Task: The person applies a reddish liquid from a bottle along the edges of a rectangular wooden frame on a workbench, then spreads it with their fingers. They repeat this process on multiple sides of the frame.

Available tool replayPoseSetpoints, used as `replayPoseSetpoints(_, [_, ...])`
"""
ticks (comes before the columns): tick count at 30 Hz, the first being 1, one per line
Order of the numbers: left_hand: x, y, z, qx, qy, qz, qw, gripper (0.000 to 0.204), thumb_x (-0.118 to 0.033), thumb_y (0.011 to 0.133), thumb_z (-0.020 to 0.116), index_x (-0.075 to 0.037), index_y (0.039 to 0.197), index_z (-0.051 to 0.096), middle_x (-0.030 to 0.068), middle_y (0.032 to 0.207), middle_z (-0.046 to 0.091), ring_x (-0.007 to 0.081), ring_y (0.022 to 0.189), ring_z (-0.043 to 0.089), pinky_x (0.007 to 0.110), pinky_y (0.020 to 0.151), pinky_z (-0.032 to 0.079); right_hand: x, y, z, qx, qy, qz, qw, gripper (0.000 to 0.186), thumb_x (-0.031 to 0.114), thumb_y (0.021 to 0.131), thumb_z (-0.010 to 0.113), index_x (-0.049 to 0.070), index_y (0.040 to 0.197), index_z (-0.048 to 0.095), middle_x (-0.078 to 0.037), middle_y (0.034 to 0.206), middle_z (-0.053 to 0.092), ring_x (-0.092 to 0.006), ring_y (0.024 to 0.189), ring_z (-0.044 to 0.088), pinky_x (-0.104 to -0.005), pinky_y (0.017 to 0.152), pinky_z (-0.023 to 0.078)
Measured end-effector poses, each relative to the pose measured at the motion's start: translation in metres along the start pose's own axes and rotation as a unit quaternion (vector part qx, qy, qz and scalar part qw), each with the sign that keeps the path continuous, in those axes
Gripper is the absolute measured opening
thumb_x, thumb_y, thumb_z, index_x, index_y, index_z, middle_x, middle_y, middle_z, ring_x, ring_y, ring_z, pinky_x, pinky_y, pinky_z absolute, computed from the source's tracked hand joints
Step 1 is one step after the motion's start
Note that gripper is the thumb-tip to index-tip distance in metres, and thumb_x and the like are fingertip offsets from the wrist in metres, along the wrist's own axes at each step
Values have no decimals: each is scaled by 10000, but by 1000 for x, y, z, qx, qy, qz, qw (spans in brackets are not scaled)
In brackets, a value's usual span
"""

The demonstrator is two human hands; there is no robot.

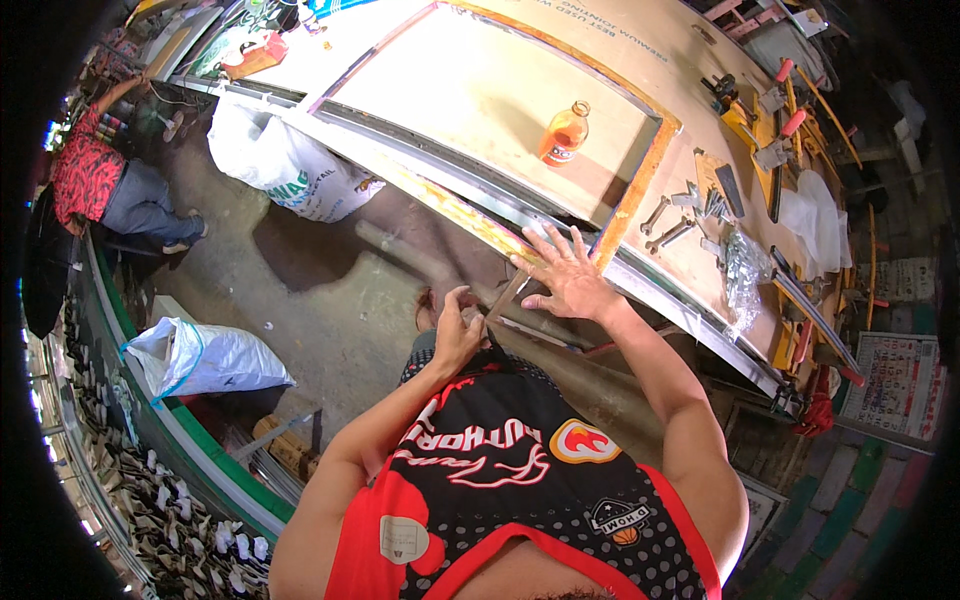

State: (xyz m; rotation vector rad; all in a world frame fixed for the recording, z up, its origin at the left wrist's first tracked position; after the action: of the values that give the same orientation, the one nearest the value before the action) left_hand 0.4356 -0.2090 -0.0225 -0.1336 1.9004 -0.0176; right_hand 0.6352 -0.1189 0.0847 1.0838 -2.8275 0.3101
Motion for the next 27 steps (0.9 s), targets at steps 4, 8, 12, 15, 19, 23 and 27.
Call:
replayPoseSetpoints(4, [-1, 4, -5, -6, 13, 15, 1000, 571, 6, 879, 701, 21, 1397, 463, 209, 1188, 678, 338, 1115, 669, 403, 983, 526, 0, 6, 3, 10, -9, 14, 1000, 807, 757, 963, 450, 270, 1606, 440, -155, 1737, 177, -420, 1605, 105, -689, 1258, 100])
replayPoseSetpoints(8, [0, 4, -9, -9, 5, 2, 1000, 570, 10, 873, 704, 23, 1390, 465, 205, 1180, 681, 335, 1127, 668, 406, 1004, 515, 3, 11, 2, 1, 3, -2, 1000, 787, 733, 972, 466, 266, 1605, 443, -155, 1733, 189, -430, 1600, 123, -698, 1252, 96])
replayPoseSetpoints(12, [0, 6, -15, -12, -5, 2, 1000, 575, 12, 869, 709, 24, 1389, 463, 203, 1179, 684, 332, 1144, 667, 406, 1016, 510, -1, 18, -1, -6, 5, 25, 1000, 791, 721, 968, 491, 265, 1612, 428, -154, 1731, 194, -425, 1603, 117, -704, 1251, 88])
replayPoseSetpoints(15, [2, 8, -18, -10, -3, 0, 1000, 578, 16, 866, 710, 21, 1390, 465, 205, 1184, 684, 329, 1154, 667, 403, 1025, 506, 12, 22, 6, 33, 12, -33, 999, 791, 723, 978, 465, 268, 1623, 406, -175, 1725, 201, -445, 1597, 124, -712, 1243, 112])
replayPoseSetpoints(19, [4, 10, -21, -20, -19, 5, 1000, 582, 19, 863, 710, 21, 1392, 466, 204, 1189, 681, 326, 1154, 668, 402, 1038, 500, 1, 27, -7, -31, -28, 38, 998, 805, 729, 964, 480, 269, 1621, 408, -152, 1729, 214, -408, 1606, 131, -710, 1247, 110])
replayPoseSetpoints(23, [7, 12, -24, -17, -17, -2, 1000, 582, 19, 863, 707, 26, 1391, 464, 203, 1188, 676, 332, 1151, 664, 408, 1047, 494, 12, 33, 1, 28, -3, -15, 999, 782, 711, 977, 475, 251, 1608, 436, -177, 1722, 213, -431, 1597, 141, -711, 1242, 121])
replayPoseSetpoints(27, [6, 15, -28, -19, -10, -1, 1000, 582, 20, 860, 705, 26, 1390, 463, 202, 1187, 673, 336, 1157, 659, 415, 1052, 490, 5, 39, -6, -21, -14, 30, 999, 773, 702, 966, 510, 243, 1587, 472, -157, 1724, 225, -412, 1598, 155, -700, 1248, 119])
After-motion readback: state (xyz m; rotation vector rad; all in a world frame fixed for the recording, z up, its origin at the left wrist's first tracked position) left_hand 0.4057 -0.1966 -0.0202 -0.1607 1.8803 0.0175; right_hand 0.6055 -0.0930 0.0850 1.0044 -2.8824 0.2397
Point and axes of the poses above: each hand's wrist, its own y-axis towards the middle knuckle, its own z-axis out of the palm, x = y × z, the point moved 8 cm from there along y, towards the middle knuckle
